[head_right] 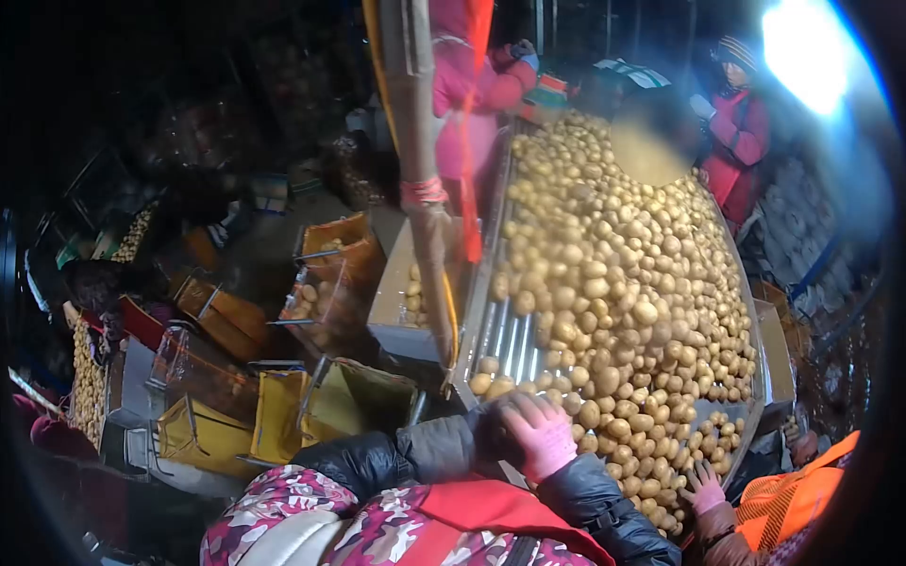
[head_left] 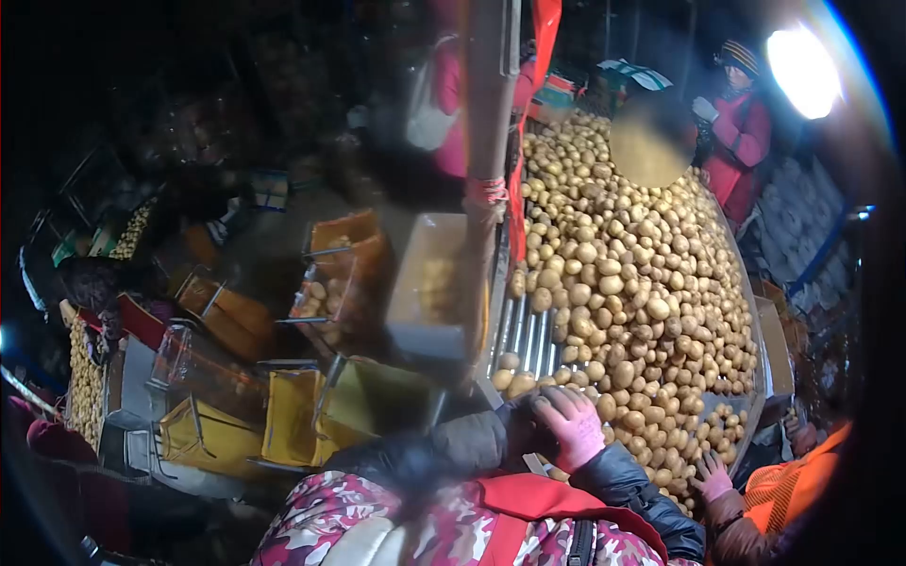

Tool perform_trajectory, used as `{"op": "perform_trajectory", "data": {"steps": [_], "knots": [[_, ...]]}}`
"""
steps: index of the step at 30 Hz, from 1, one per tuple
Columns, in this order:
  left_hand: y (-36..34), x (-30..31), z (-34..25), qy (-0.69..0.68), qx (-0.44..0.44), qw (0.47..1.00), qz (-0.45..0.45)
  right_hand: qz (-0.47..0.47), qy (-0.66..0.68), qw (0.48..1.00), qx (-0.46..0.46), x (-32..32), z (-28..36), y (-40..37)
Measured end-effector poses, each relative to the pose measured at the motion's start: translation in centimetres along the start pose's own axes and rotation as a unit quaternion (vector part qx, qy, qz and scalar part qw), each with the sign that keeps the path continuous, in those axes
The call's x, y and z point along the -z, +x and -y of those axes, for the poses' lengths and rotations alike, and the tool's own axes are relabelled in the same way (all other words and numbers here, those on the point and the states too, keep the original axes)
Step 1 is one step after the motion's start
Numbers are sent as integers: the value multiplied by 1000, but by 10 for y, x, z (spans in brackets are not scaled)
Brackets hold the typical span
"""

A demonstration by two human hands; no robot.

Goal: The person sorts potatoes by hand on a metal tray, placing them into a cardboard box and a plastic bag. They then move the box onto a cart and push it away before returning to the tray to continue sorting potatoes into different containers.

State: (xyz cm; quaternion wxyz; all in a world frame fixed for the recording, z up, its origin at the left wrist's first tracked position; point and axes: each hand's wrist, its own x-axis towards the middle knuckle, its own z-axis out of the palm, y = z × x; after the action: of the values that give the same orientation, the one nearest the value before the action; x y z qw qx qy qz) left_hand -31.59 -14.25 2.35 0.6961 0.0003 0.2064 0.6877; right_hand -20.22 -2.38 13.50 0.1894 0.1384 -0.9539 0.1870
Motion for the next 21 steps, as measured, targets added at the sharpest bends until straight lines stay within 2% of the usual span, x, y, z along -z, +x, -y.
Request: {"op": "perform_trajectory", "data": {"steps": [1,4,5,6,9,11,12,15,18,19,21], "knots": [[-8,-1,-6,-9,-5,1000,1,-37,9,999,8,3,2,2],[-35,-20,-28,-80,-35,996,24,-79,41,994,-61,9,-7,-1],[-57,-38,-26,-95,-109,989,-22,-80,62,991,-92,0,-16,-8],[-41,-2,-24,-103,-158,976,105,-97,59,987,-114,-10,-23,-16],[-85,-27,-44,-55,-178,977,101,-71,-5,980,-186,-45,-52,-56],[-109,-31,-43,-37,-215,975,40,-20,-79,974,-213,-71,-76,-93],[-117,-24,-45,-55,-230,971,23,60,-52,962,-262,-85,-94,-121],[-143,12,-45,-147,-290,945,-36,55,-133,970,-194,-82,-90,-153],[-158,46,-45,-260,-317,910,-60,51,-122,968,-215,-86,-89,-159],[-166,5,-46,-184,-411,861,-238,46,-126,969,-210,-85,-89,-159],[-182,16,-55,-243,-369,866,-233,69,-139,962,-227,-85,-87,-159]]}}
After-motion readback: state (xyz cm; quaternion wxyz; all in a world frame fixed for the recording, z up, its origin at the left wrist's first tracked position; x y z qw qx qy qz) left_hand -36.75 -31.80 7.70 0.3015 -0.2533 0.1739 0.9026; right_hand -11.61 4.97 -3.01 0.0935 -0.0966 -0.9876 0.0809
